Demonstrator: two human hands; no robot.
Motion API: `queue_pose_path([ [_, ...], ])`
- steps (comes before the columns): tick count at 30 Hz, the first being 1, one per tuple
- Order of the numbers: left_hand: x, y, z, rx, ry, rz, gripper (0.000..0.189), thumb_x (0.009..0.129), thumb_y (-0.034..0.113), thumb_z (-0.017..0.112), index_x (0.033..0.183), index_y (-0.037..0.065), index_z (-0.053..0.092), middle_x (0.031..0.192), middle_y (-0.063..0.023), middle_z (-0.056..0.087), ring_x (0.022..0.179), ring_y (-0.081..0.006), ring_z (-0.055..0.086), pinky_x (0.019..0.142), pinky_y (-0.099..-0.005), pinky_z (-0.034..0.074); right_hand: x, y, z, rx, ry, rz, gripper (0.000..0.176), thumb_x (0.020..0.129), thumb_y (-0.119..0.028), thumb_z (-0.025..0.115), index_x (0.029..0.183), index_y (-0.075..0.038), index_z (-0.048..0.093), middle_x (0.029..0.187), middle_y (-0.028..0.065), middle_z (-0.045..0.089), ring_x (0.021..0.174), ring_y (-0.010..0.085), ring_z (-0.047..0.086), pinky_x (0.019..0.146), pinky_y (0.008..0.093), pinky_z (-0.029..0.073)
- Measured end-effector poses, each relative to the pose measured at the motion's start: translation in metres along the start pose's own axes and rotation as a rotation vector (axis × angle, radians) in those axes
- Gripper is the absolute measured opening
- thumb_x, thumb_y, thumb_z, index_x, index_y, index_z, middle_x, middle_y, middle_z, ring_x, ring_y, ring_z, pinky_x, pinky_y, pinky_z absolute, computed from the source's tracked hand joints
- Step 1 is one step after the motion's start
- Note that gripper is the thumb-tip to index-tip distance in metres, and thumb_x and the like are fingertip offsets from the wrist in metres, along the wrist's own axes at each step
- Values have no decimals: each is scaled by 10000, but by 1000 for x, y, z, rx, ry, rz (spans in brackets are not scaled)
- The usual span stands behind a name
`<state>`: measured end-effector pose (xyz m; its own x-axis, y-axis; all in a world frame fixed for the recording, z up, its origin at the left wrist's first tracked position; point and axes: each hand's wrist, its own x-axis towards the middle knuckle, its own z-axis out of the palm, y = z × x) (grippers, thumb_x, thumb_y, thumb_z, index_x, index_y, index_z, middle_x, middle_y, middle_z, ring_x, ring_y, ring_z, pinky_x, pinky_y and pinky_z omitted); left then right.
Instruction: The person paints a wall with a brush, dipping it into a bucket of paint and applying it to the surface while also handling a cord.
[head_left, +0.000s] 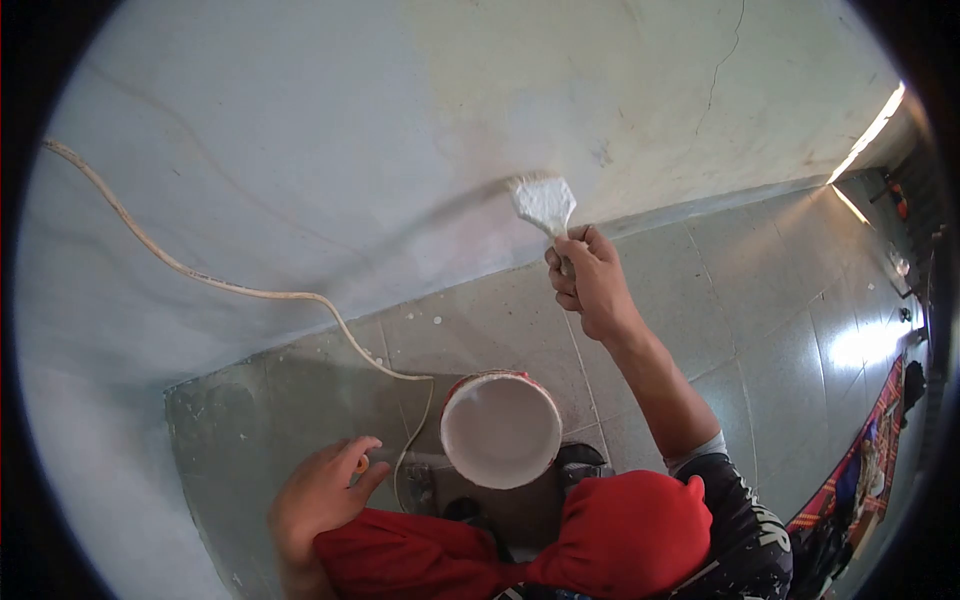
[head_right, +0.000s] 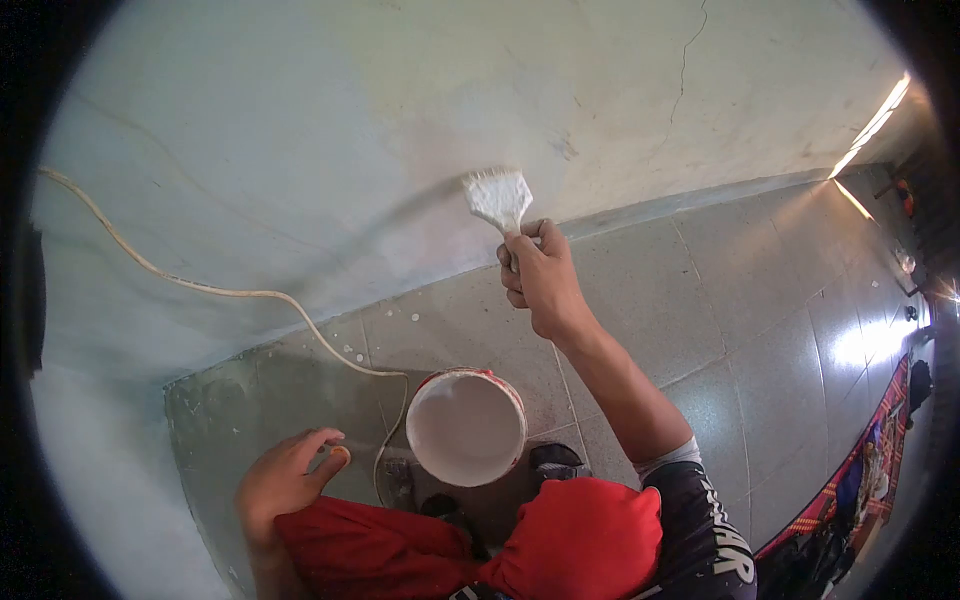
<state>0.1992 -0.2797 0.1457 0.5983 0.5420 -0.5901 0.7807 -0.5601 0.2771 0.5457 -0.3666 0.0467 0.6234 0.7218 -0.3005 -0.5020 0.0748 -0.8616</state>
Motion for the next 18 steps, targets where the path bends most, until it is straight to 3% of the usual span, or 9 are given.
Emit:
queue_pose_path([
  [3,2,1,-2,-6,5,25,409,985,410,570,1199,65,621,1176,-159,671,1103,-335,632,934,-396,487,-9,3,-4,-8,-72,-78,166,987,-136,512,1066,-38,402,815,36,524,535,59,408,407,236,284],
  [7,-1,3,-1,-8,24,36,397,981,395,579,1202,67,618,1166,-155,673,1095,-339,633,933,-399,487,8,52,-23,1,-56,-14,170,983,-136,510,1060,-32,399,817,42,523,516,64,399,398,237,278],
  [12,-6,-1,0,-6,34,31,389,979,384,585,1204,68,615,1153,-155,675,1086,-340,635,929,-402,488,45,127,-53,-103,217,326,132,953,-108,496,1039,-43,419,825,64,515,551,84,420,394,234,286],
  [18,-6,-3,2,-21,41,65,393,979,373,589,1211,57,608,1152,-169,672,1084,-340,636,931,-405,487,57,108,-53,-11,99,334,236,952,-136,529,1131,-16,432,867,89,520,580,119,472,428,268,356],
])
